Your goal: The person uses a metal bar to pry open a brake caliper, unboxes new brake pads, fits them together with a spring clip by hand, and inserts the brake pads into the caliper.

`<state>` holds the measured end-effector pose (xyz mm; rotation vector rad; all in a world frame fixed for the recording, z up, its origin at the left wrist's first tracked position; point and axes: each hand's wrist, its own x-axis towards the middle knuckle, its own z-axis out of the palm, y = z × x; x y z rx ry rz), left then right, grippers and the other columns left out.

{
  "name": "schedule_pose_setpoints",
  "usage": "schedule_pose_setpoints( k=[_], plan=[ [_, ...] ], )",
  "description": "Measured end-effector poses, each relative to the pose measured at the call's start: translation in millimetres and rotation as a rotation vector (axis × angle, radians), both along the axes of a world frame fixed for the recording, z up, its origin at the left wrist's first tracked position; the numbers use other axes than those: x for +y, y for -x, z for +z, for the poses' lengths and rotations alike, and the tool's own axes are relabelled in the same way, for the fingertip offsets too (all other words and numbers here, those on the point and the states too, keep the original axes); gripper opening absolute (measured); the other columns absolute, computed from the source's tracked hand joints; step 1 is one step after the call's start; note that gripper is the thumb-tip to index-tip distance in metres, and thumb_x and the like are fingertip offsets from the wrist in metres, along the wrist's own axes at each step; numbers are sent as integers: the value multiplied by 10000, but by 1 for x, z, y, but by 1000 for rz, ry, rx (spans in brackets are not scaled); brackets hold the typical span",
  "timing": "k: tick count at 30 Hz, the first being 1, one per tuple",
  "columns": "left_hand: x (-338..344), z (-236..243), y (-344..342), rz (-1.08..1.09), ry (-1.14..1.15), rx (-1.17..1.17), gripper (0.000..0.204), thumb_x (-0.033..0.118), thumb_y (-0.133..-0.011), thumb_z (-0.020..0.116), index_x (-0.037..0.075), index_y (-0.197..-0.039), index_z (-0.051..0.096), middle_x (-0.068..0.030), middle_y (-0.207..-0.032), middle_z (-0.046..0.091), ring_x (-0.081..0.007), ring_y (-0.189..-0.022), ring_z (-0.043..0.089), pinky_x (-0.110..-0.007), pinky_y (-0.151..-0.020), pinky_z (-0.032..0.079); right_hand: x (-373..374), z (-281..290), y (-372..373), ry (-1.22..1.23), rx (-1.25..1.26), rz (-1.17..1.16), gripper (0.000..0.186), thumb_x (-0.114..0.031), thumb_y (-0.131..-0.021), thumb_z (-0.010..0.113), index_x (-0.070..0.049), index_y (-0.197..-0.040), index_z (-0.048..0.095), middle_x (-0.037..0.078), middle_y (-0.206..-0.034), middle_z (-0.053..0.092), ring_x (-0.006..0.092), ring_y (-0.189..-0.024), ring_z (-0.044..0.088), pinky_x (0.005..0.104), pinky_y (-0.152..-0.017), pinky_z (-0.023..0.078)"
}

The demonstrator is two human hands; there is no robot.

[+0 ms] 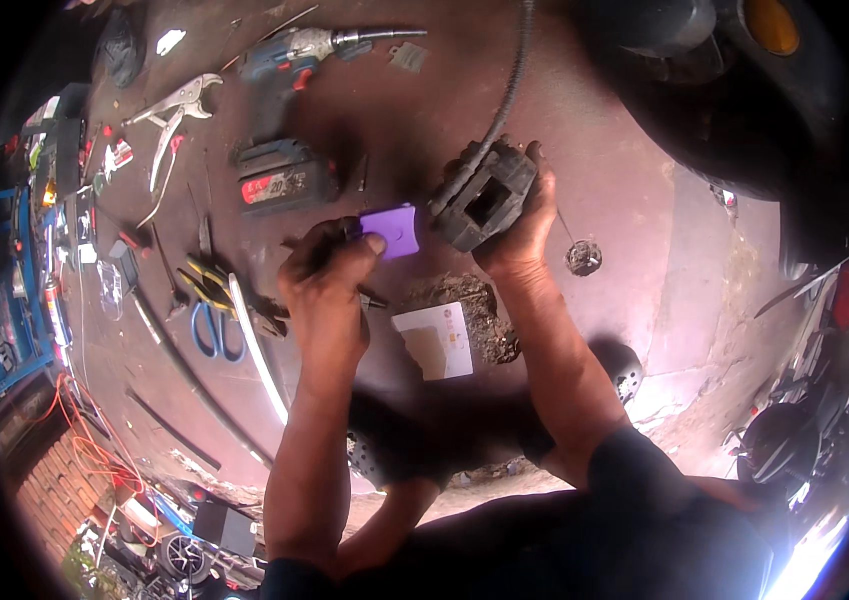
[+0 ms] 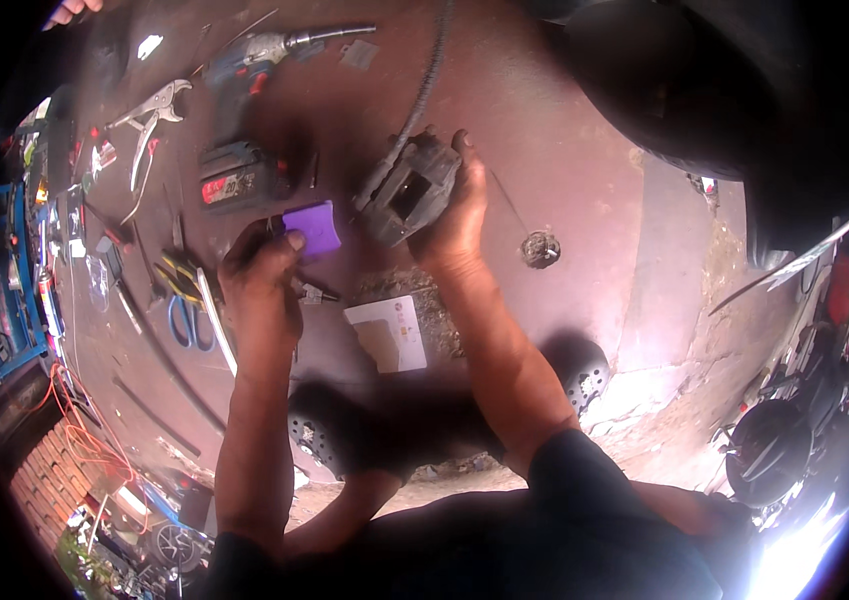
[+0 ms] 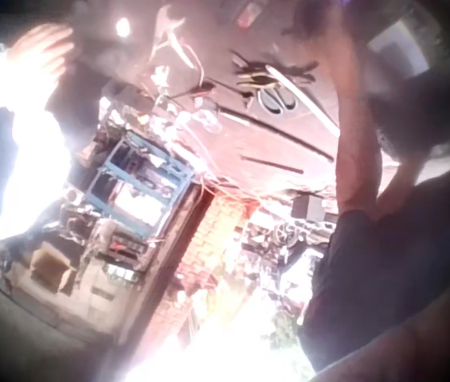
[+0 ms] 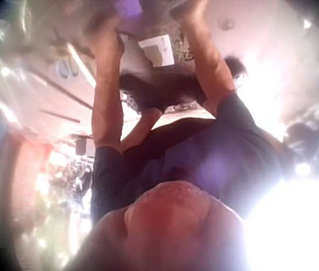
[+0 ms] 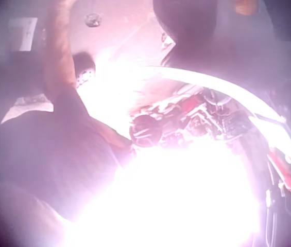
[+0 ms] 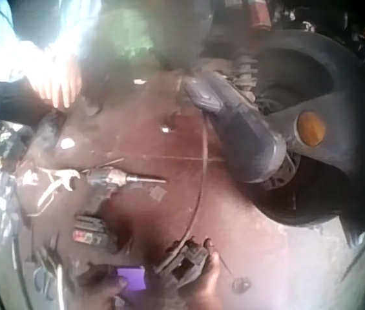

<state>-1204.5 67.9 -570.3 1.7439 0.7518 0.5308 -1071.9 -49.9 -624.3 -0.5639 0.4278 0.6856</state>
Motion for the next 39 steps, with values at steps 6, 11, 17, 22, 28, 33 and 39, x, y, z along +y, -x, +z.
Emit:
schedule_pose_setpoints(
  k=[6, 11, 17, 22, 28, 33, 39],
  plan=[
    [2, 5, -5, 77, 170, 190, 123, 35, -767, 654, -63, -841, 645, -117, -760, 653, -164, -705, 610, -295, -645, 477, -7, -8, -5, -42, 18, -6, 614, -587, -902, 401, -27, -1045, 606, 146, -951, 623, 320, -888, 612, 477, -771, 528],
    [-1, -30, 11, 36, 119, 286, 196, 77, -747, 663, -74, -870, 651, -151, -761, 665, -198, -681, 619, -313, -645, 479, -10, -5, -4, -98, -4, 22, 772, -738, -841, 436, -13, -1046, 602, 146, -947, 628, 314, -884, 618, 484, -753, 547],
    [12, -59, 11, -11, 59, 378, 213, 126, -728, 656, -40, -860, 668, -174, -813, 679, -260, -691, 642, -341, -680, 487, -14, -5, -2, -65, -201, 135, 956, -840, -712, 490, 17, -1127, 576, 182, -999, 634, 341, -919, 639, 488, -793, 554],
    [30, -60, 8, -178, 35, 402, 235, 169, -732, 626, -28, -848, 676, -171, -918, 689, -309, -791, 663, -349, -731, 502, -26, -16, -26, -11, -341, 348, 883, -714, -698, 663, -9, -1214, 534, 167, -1135, 614, 308, -1034, 603, 443, -934, 483],
    [26, -95, 21, -99, -357, 433, 179, 189, -760, 613, 22, -767, 677, -144, -932, 680, -319, -833, 645, -383, -766, 522, -19, 4, -56, 242, -634, 618, 767, -528, -685, 686, 2, -1220, 543, 109, -1039, 610, 231, -948, 588, 346, -856, 472],
    [13, -85, 9, 91, -338, 474, 177, 183, -731, 654, 48, -844, 645, -159, -873, 664, -364, -836, 626, -437, -762, 512, -10, -10, -65, 340, -621, 664, 728, -494, -706, 670, -2, -1228, 540, 103, -1044, 606, 227, -918, 581, 345, -828, 469],
    [14, -79, 11, 103, -276, 445, 244, 171, -715, 671, 40, -919, 642, -187, -877, 660, -382, -858, 625, -439, -783, 511, -2, -34, -62, 252, -567, 588, 540, -386, -773, 615, -14, -1162, 564, 89, -1018, 611, 218, -941, 585, 340, -861, 464]
  ],
)
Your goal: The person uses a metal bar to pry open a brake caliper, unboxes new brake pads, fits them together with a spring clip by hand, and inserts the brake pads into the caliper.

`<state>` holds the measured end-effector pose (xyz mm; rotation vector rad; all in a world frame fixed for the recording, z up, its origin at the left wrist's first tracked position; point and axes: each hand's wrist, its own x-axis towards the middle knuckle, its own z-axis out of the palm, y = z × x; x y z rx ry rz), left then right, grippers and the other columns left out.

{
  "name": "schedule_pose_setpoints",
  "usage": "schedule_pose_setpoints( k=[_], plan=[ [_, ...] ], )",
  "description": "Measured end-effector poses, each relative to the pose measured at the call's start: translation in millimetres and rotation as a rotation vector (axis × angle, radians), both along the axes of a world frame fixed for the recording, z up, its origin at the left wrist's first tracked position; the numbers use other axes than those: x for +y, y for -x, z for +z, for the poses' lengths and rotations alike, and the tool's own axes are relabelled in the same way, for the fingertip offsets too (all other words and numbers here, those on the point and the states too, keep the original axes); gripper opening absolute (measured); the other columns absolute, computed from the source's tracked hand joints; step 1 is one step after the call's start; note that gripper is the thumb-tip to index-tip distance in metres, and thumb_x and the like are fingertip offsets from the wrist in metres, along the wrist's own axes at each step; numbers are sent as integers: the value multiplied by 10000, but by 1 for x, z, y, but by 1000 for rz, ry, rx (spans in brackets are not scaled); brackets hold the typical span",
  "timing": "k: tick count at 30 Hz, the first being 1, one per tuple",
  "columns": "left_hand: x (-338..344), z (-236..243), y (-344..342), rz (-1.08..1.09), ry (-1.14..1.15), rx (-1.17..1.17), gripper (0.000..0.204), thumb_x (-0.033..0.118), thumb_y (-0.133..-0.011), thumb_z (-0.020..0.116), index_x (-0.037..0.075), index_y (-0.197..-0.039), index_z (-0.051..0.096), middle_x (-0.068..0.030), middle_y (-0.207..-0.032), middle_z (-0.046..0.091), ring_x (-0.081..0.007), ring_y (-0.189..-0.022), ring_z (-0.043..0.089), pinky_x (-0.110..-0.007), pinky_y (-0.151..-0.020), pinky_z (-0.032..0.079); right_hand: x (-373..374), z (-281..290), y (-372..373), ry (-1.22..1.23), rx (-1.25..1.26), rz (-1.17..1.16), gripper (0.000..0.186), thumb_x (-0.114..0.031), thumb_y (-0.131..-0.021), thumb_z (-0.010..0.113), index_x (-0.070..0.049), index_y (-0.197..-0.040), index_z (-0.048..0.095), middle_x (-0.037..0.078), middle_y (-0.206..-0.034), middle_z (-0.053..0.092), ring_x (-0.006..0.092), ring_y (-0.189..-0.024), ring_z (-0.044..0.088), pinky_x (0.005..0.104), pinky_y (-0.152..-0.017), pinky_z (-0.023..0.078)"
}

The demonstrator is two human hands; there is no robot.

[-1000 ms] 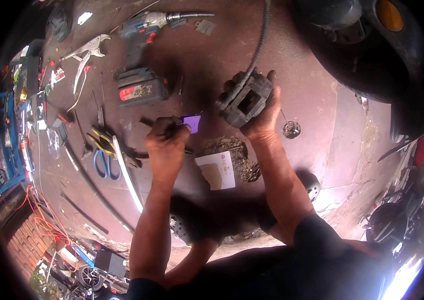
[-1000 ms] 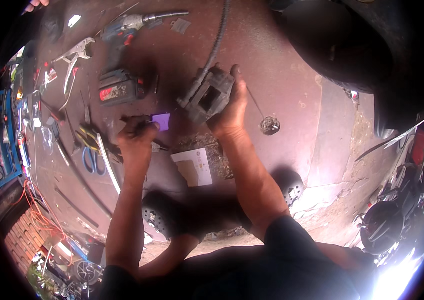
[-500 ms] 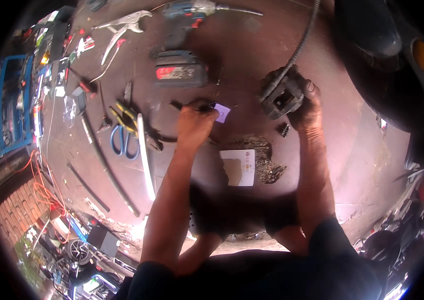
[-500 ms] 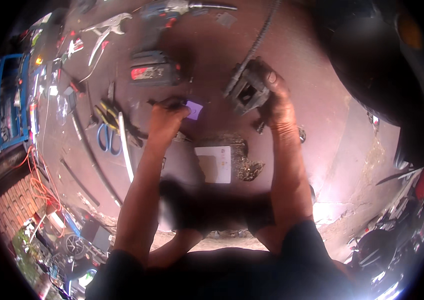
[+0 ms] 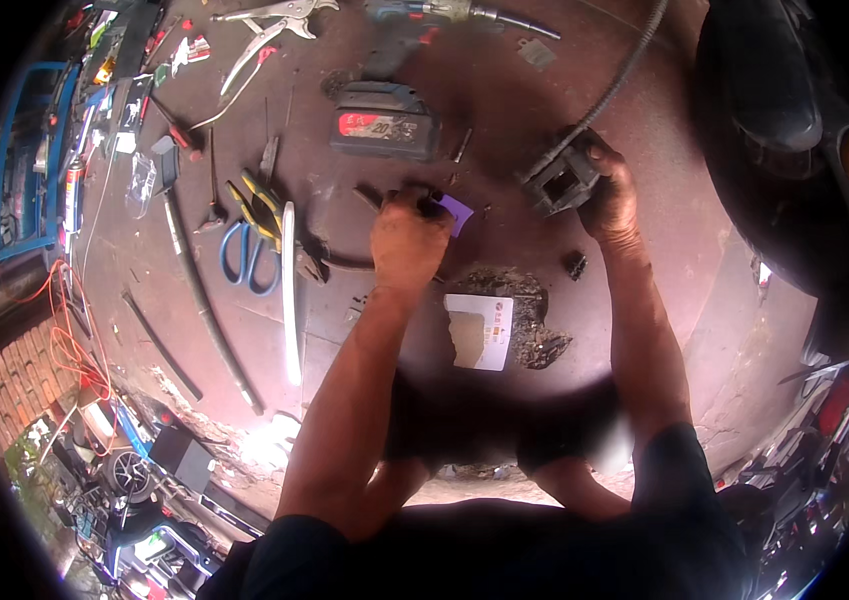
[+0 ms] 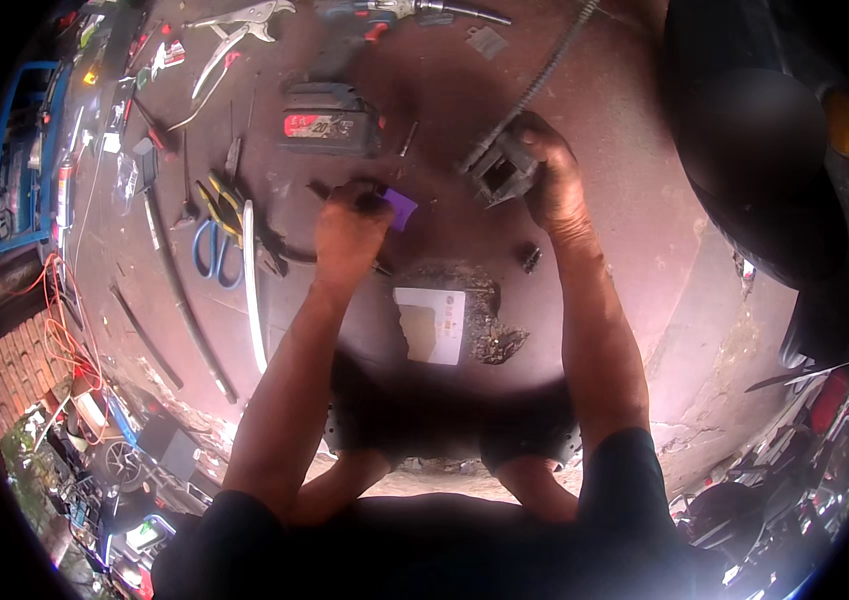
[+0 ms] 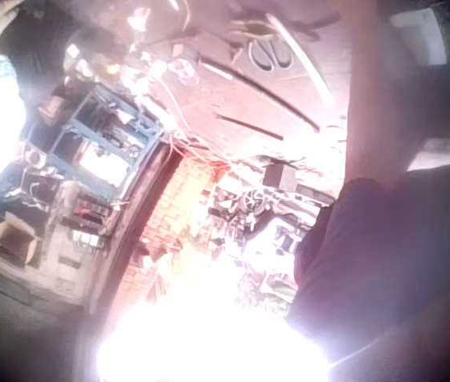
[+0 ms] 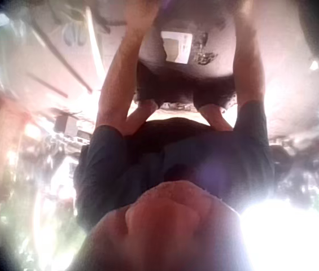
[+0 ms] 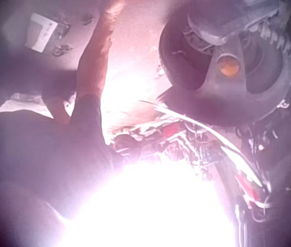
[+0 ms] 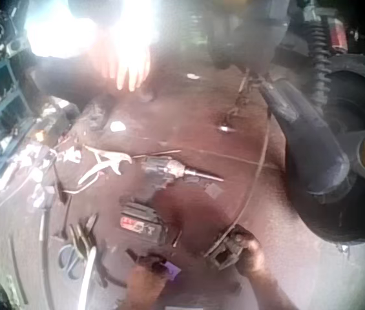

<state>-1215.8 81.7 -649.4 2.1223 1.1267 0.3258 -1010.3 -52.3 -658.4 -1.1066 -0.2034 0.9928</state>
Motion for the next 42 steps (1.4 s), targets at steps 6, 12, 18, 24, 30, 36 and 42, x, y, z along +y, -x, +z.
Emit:
schedule_pose_setpoints(
  k=[6, 12, 18, 24, 30, 36, 42],
  plan=[
    [5, -16, 4, 43, 144, 1, 277, 148, -714, 688, 32, -963, 652, -180, -909, 669, -379, -888, 636, -432, -797, 512, 3, -8, 2, 63, 116, -205, 407, -331, -811, 591, -42, -1097, 589, 58, -968, 602, 193, -894, 572, 319, -826, 456],
    [4, 6, 8, 0, 149, -196, 239, 122, -740, 702, 34, -956, 648, -166, -916, 674, -350, -859, 654, -389, -777, 518, 10, -7, 5, 81, 142, -251, 338, -327, -805, 629, -63, -1014, 596, 56, -897, 597, 190, -832, 576, 336, -765, 463],
    [24, 34, 116, -21, -42, 106, 244, 47, -766, 722, 46, -976, 597, -127, -889, 637, -270, -817, 654, -351, -727, 525, 17, -7, 11, 107, 99, -321, 349, -330, -794, 647, -57, -1007, 597, 54, -901, 594, 193, -820, 572, 327, -751, 463],
    [18, 27, 242, 5, -229, 440, 296, 153, -831, 664, 36, -1075, 545, -141, -971, 621, -308, -831, 636, -411, -720, 515, 16, -8, 15, 84, -36, -294, 358, -324, -798, 670, -45, -1010, 597, 39, -913, 581, 173, -857, 553, 314, -777, 453],
    [22, 14, 260, 38, -80, 492, 127, 89, -846, 606, 2, -936, 584, -148, -792, 599, -298, -698, 612, -388, -659, 490, 17, -8, 10, 79, -163, -252, 311, -315, -826, 648, -53, -989, 610, 31, -893, 580, 150, -848, 546, 295, -774, 442],
    [38, 94, 278, -77, 384, 60, 67, -11, -882, 542, -31, -930, 584, -56, -702, 544, -98, -547, 473, -235, -495, 389, 11, -8, 4, 146, -269, -244, 287, -313, -839, 645, -57, -966, 622, 24, -880, 582, 131, -810, 534, 271, -740, 438],
    [27, 183, 127, -162, 860, 461, 287, 176, -942, 549, -33, -1136, 585, -25, -694, 587, -73, -587, 543, -236, -519, 436, 11, -12, 7, 178, -375, -274, 366, -382, -868, 597, -40, -995, 623, 37, -896, 594, 128, -821, 536, 267, -721, 442]
  ],
)
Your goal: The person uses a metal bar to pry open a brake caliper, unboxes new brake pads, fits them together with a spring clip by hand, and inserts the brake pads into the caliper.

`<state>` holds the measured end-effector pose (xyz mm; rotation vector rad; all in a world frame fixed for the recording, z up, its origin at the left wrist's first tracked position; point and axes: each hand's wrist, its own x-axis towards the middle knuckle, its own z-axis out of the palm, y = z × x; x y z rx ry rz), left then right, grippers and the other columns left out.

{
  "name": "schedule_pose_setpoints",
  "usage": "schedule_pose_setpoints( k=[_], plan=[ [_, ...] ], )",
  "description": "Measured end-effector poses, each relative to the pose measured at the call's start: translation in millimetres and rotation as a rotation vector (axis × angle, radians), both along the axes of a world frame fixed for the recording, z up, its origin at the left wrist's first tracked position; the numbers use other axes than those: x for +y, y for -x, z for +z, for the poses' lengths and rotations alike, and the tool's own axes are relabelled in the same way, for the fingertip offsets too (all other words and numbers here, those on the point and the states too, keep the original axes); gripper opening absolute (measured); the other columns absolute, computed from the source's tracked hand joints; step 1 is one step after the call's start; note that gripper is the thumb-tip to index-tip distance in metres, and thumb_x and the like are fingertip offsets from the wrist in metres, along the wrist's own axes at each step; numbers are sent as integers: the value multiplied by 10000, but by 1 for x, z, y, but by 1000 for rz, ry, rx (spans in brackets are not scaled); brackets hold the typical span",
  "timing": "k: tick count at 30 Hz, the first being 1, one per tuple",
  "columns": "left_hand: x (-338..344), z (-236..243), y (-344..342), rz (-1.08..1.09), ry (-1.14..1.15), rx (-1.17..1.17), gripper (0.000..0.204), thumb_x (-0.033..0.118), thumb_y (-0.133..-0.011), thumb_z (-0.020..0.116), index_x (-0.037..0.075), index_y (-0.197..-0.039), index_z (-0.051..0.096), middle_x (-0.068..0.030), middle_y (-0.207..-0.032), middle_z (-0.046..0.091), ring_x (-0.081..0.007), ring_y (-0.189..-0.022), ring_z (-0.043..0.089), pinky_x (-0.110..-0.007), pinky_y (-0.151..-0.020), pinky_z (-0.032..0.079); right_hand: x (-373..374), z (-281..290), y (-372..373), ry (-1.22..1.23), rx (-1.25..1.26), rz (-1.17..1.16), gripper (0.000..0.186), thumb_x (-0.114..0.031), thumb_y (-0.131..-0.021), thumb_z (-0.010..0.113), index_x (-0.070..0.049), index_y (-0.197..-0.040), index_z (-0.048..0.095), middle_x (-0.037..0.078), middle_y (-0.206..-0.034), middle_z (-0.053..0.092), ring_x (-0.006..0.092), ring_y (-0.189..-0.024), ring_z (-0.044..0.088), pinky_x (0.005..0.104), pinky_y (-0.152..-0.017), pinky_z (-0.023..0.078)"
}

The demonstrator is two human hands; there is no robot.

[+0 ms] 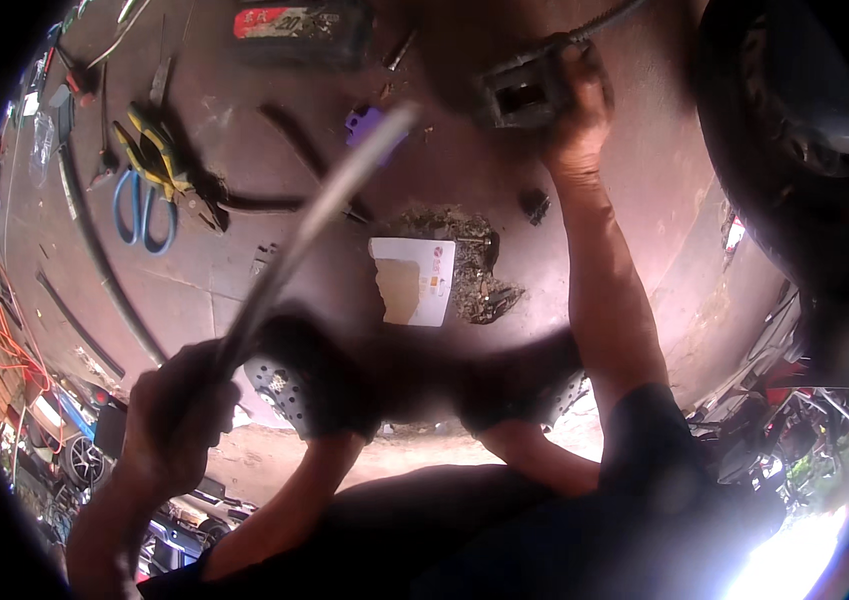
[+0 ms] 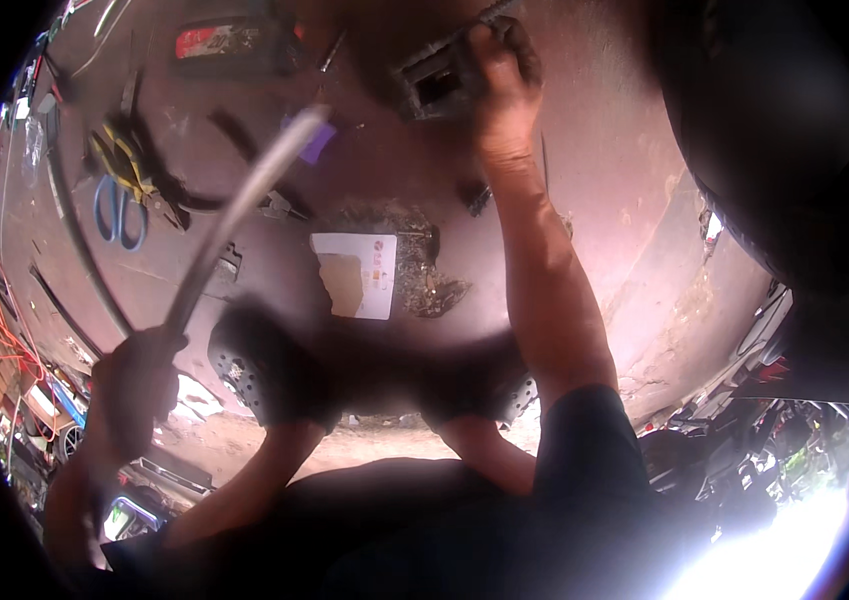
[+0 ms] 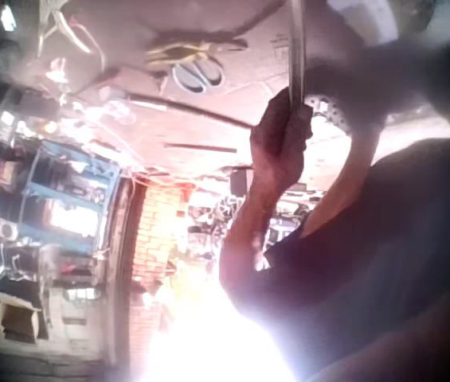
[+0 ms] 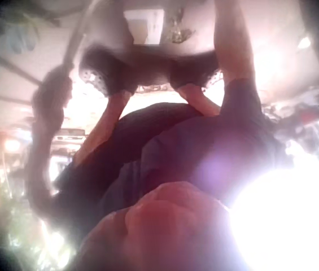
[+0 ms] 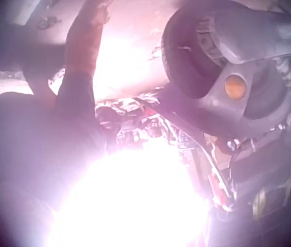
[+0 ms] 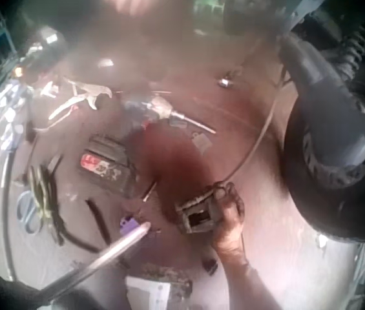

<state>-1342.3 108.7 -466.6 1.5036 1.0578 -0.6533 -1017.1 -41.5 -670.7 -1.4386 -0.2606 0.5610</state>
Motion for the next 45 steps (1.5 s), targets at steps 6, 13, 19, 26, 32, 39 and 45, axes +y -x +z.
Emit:
schedule_pose_setpoints(
  k=[6, 13, 19, 26, 32, 39, 45],
  plan=[
    [8, -4, -71, -111, 157, -77, 206, 117, -947, 568, -45, -1073, 597, -15, -732, 560, -62, -668, 513, -236, -585, 421, 1, -4, -4, 62, -219, 88, 395, -398, -913, 543, -25, -1008, 631, 50, -864, 618, 140, -803, 561, 276, -732, 449],
    [15, -9, -100, -86, 89, -35, 127, 90, -899, 615, -33, -899, 646, -53, -694, 622, -97, -595, 565, -258, -518, 437, 0, -8, -2, -107, 26, 75, 195, -276, -898, 622, -82, -918, 609, -28, -829, 581, 80, -737, 519, 230, -692, 415],
    [9, -40, -108, -258, -213, -123, 122, 53, -909, 521, -19, -862, 608, -7, -547, 517, -43, -421, 475, -212, -373, 353, -13, -16, -9, -171, 64, 19, 128, -219, -886, 650, -105, -932, 615, -53, -853, 579, 63, -791, 506, 223, -737, 405],
    [6, -5, -122, -46, 1, 31, 235, 169, -892, 582, -59, -848, 617, -22, -579, 517, -77, -496, 493, -242, -447, 359, 0, 1, 8, -170, 169, 47, 163, -237, -880, 667, -94, -936, 611, -48, -849, 573, 63, -783, 502, 222, -731, 407],
    [-16, -13, -107, 58, -46, -93, 304, 236, -921, 551, -41, -833, 638, -16, -565, 510, -84, -503, 507, -256, -460, 379, -1, -4, 7, -26, -24, 40, 210, -281, -897, 651, -80, -938, 606, -51, -772, 521, 67, -700, 442, 220, -645, 355],
    [-11, -3, -108, 154, 171, -16, 252, 191, -898, 563, -44, -844, 635, -21, -615, 548, -79, -549, 529, -238, -486, 383, 17, 9, 26, 24, -152, -105, 253, -284, -904, 608, -32, -903, 624, -30, -741, 533, 81, -663, 446, 227, -606, 343],
    [-17, -13, -106, 220, 260, -15, 213, 159, -900, 548, -40, -850, 603, -21, -621, 546, -69, -545, 493, -240, -486, 375, 13, 11, 19, -39, -47, -111, 250, -261, -895, 595, -17, -931, 637, 39, -763, 622, 130, -692, 560, 248, -644, 438]
  ],
)
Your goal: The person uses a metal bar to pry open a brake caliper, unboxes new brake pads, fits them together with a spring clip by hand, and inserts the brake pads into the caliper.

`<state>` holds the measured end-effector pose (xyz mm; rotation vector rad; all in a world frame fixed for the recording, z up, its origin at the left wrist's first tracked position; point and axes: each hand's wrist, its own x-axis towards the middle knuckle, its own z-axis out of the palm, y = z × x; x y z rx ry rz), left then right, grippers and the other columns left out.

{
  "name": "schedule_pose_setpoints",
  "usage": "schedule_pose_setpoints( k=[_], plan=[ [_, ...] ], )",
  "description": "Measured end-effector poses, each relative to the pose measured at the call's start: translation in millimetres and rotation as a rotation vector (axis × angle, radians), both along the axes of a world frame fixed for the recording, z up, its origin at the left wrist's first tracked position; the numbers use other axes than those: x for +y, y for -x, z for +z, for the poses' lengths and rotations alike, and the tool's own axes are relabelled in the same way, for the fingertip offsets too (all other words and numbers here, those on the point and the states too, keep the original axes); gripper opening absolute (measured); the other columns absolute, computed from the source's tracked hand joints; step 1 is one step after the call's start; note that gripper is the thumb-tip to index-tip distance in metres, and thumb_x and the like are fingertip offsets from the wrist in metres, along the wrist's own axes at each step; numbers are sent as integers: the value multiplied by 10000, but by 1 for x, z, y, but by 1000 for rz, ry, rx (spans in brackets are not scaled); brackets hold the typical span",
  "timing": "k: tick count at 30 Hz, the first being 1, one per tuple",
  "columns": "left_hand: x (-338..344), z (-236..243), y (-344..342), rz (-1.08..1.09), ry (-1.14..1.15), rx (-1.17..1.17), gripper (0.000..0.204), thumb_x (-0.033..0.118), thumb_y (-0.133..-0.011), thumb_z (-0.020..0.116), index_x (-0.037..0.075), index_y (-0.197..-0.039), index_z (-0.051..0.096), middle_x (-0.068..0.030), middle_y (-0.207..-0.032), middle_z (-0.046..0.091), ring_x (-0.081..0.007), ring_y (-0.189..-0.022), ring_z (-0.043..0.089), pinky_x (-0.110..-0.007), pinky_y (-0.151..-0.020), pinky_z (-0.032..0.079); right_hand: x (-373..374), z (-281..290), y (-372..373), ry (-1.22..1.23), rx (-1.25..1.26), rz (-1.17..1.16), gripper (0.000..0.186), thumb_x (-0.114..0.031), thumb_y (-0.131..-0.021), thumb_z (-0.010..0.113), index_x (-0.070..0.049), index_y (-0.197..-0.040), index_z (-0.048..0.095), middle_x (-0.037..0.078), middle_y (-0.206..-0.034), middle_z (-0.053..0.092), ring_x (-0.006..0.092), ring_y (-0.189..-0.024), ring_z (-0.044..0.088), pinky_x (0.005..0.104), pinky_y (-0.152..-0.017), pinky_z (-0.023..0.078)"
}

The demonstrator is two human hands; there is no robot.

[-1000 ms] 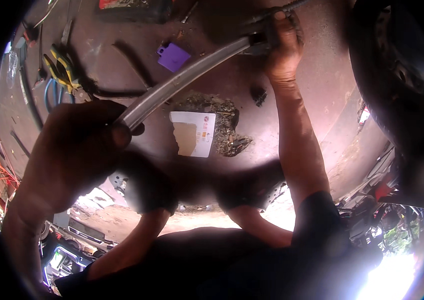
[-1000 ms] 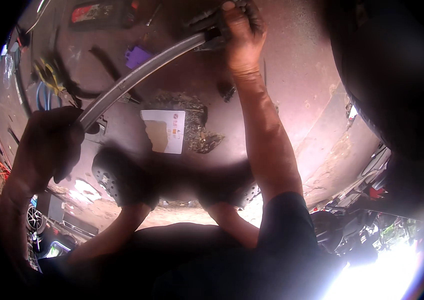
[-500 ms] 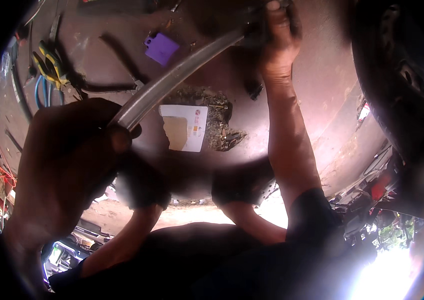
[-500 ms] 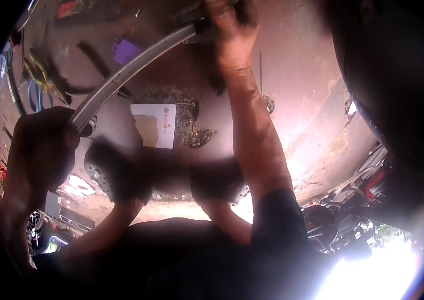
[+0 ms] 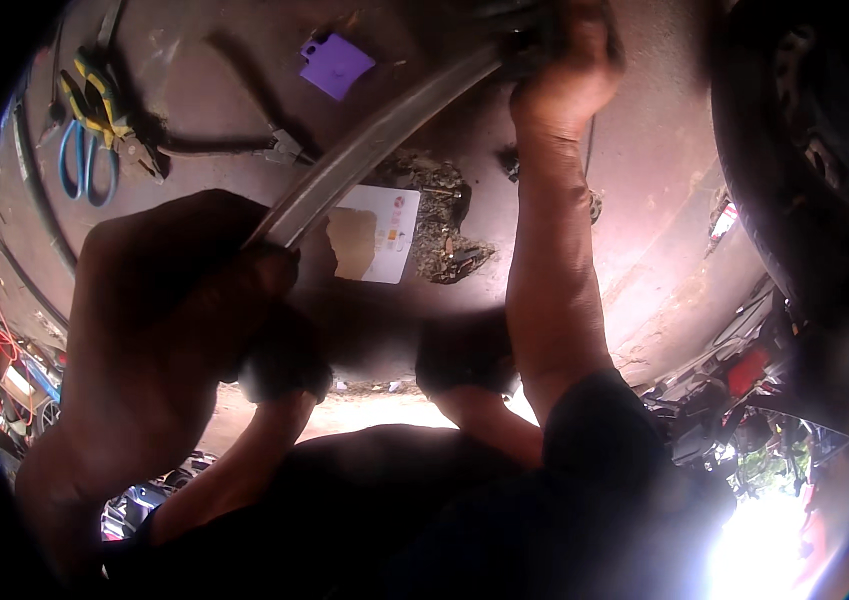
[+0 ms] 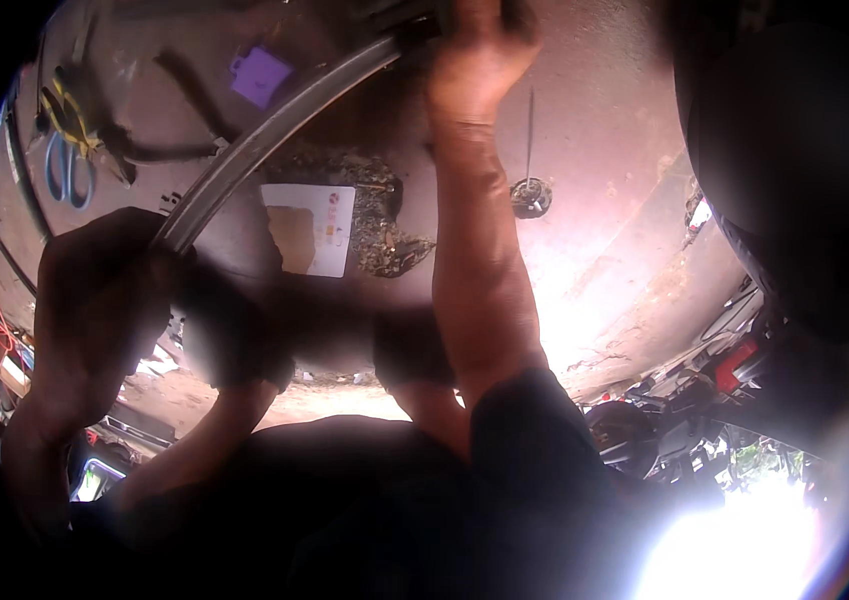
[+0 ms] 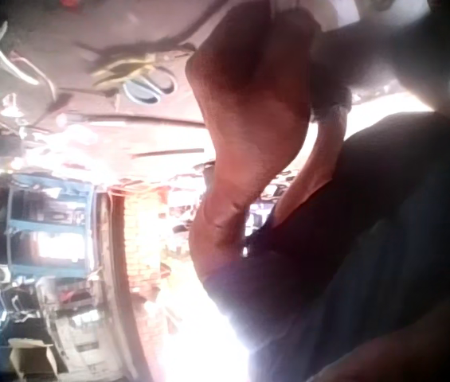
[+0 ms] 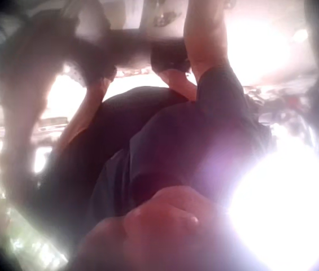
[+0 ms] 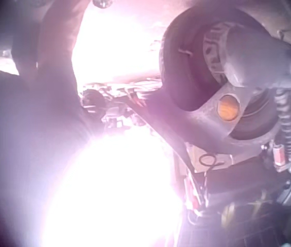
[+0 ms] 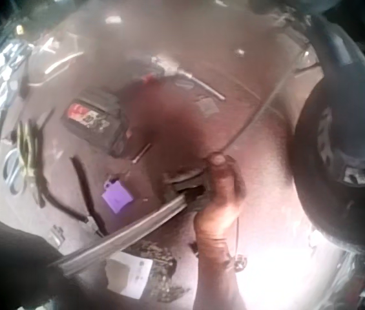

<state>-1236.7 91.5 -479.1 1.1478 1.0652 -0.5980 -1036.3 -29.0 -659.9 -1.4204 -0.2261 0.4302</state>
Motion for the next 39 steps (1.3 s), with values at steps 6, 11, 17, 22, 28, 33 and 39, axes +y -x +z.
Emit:
schedule_pose_setpoints(
  k=[6, 11, 17, 22, 28, 33, 39],
  plan=[
    [-15, -7, 12, 23, -110, -90, 200, 140, -908, 527, -21, -801, 576, -23, -618, 540, -76, -534, 485, -251, -489, 380, 1, 1, 3, 20, -17, 15, 259, -252, -892, 577, -3, -943, 628, 66, -751, 631, 158, -703, 597, 266, -661, 472],
    [-17, -12, 12, 39, -93, -105, 178, 123, -907, 516, -17, -817, 579, -26, -615, 538, -77, -532, 491, -248, -481, 378, -6, -2, 0, 49, -81, 12, 266, -261, -896, 561, -6, -929, 627, 67, -775, 627, 159, -716, 595, 273, -664, 469],
    [-23, -17, 16, 5, -100, -153, 175, 121, -923, 501, -26, -876, 583, -27, -636, 559, -76, -539, 502, -240, -487, 386, -9, -9, -3, -12, -79, -9, 275, -277, -902, 560, -12, -913, 632, 63, -802, 612, 151, -701, 569, 269, -656, 452],
    [-27, -13, 11, 97, -21, -135, 178, 115, -939, 492, -38, -939, 583, -37, -661, 592, -69, -551, 512, -232, -495, 396, -12, -5, -3, -3, -60, 53, 272, -272, -907, 556, -11, -922, 633, 52, -803, 610, 144, -728, 554, 267, -676, 441],
    [-29, -16, 13, 135, 30, -141, 106, 43, -932, 542, -57, -942, 576, -69, -730, 607, -95, -630, 555, -251, -537, 439, -11, -11, -7, -1, -136, 30, 265, -255, -906, 556, -5, -919, 643, 56, -812, 613, 145, -743, 560, 263, -695, 440],
    [-29, -17, 15, 168, 25, -138, 112, 41, -930, 542, -66, -946, 572, -80, -740, 616, -103, -624, 560, -252, -535, 442, -11, -4, -3, 10, -18, 6, 258, -239, -908, 548, -2, -926, 647, 64, -842, 619, 153, -770, 566, 265, -714, 441],
    [-34, -20, 18, 198, 48, -112, 129, 59, -928, 551, -67, -945, 570, -71, -727, 602, -97, -604, 533, -245, -515, 415, -15, -13, -9, -34, -81, 15, 261, -236, -910, 542, 3, -943, 642, 72, -848, 624, 161, -761, 568, 269, -705, 443]
  ],
)
